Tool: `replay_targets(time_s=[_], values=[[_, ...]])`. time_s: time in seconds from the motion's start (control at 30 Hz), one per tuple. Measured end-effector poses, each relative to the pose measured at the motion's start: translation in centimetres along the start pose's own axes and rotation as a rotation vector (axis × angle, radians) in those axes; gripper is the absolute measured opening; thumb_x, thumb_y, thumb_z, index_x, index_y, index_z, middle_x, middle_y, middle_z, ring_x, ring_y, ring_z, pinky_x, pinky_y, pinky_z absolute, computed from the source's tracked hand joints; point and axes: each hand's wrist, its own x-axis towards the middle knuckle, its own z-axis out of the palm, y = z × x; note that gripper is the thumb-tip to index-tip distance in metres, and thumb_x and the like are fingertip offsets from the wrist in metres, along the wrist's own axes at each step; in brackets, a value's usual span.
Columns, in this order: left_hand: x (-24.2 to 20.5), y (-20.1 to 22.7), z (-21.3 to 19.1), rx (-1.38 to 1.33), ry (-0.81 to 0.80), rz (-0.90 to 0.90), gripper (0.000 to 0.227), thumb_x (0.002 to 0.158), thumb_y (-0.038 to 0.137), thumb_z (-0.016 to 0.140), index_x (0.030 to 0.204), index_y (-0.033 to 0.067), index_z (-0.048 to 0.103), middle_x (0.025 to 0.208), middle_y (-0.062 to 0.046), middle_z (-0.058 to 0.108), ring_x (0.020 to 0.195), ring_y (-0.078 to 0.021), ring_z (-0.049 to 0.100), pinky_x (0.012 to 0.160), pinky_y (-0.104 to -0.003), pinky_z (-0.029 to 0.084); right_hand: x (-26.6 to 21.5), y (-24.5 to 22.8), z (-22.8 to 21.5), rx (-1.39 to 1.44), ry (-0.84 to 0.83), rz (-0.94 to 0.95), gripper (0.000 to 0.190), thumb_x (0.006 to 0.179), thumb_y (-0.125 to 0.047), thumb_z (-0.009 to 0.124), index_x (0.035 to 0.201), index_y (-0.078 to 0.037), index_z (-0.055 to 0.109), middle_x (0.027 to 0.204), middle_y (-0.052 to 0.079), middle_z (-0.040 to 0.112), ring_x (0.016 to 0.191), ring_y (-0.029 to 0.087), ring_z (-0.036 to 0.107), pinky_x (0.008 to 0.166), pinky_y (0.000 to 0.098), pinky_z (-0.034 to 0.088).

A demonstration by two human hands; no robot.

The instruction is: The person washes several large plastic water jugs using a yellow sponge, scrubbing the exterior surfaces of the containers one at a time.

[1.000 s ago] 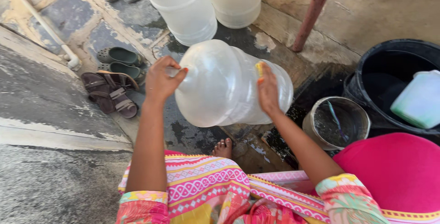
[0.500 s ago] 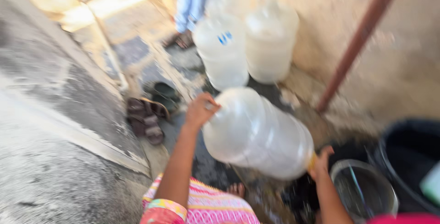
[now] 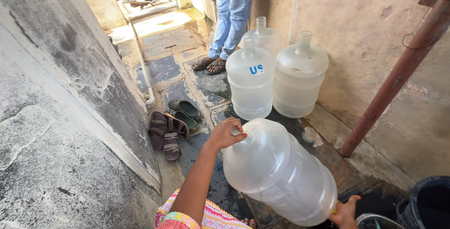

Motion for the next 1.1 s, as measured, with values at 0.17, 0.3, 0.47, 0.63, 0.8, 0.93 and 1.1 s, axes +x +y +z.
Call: replay_targets(time_s=[0.17,0.3,0.47,0.63,0.8,0.93,1.1], values=[[0.2,-0.5,0.0,-0.019,-0.049,0.057,0.028,0.073,0.032,0.081,0.08,0.009,0.067,0.093,-0.003,0.069,0.093,-0.0248,0.07,0.079,-0.04,0.053,1.3,-2.0,0.8,-0.146,-0.072,-0.176,0.145,0.069,-0.107,0.005,0.151,0.006,0.041,0.148,0.023,0.052,0.14,0.04,0.046,0.12,0.0524,0.031],[0.3,-0.8,0.0,-0.009,-0.041,0.013,0.028,0.073,0.033,0.082,0.08,0.0099,0.067,0.094,-0.002,0.068,0.093,-0.0243,0.069,0.078,-0.04,0.053,1.7,-2.5,2.3,-0.28,-0.148,-0.307,0.132,0.079,-0.1,0.013,0.153,0.007,0.041,0.149,0.025,0.052,0.138,0.041,0.047,0.117,0.0523,0.034],[0.9,-0.9,0.3,0.01,0.011,-0.026,0.029,0.072,0.033,0.081,0.079,0.0101,0.066,0.095,-0.001,0.07,0.094,-0.0239,0.07,0.078,-0.04,0.054,1.6,-3.0,5.0,-0.465,-0.064,-0.363,0.123,0.079,-0.094,0.013,0.161,-0.005,0.032,0.161,0.022,0.04,0.146,0.039,0.04,0.119,0.0549,0.031],[1.2,-1.1,1.1,0.041,0.038,-0.099,0.029,0.071,0.036,0.082,0.08,0.0126,0.067,0.097,-0.001,0.071,0.092,-0.0255,0.071,0.079,-0.041,0.054,2.1,-2.4,7.0,-0.69,0.028,-0.425,0.118,0.081,-0.093,0.016,0.165,-0.01,0.018,0.167,0.02,0.028,0.153,0.036,0.03,0.123,0.0501,0.025],[1.8,-1.0,2.2,0.082,0.099,-0.066,0.029,0.07,0.035,0.083,0.079,0.0126,0.068,0.097,-0.003,0.071,0.093,-0.0279,0.071,0.079,-0.043,0.055,0.4,-1.7,7.5,-0.663,-0.07,-0.476,0.115,0.082,-0.091,0.017,0.165,-0.011,0.023,0.169,0.016,0.028,0.155,0.033,0.029,0.124,0.048,0.023],[2.4,-0.9,3.7,0.126,0.121,-0.118,0.03,0.072,0.037,0.084,0.082,0.014,0.068,0.097,-0.005,0.07,0.093,-0.0287,0.071,0.081,-0.044,0.055,-3.0,-1.0,11.0,-0.733,-0.179,-0.617,0.107,0.079,-0.086,0.015,0.165,-0.023,0.02,0.172,0.006,0.013,0.157,0.026,0.012,0.124,0.0469,0.01],[2.8,-1.1,4.4,0.133,0.158,-0.205,0.03,0.072,0.037,0.085,0.082,0.0143,0.068,0.1,-0.007,0.069,0.096,-0.0313,0.07,0.083,-0.046,0.055,-8.7,1.9,14.5,-0.73,-0.414,-0.975,0.094,0.09,-0.08,0.017,0.162,-0.019,0.026,0.17,0.009,0.02,0.158,0.025,0.013,0.125,0.0435,0.007]])
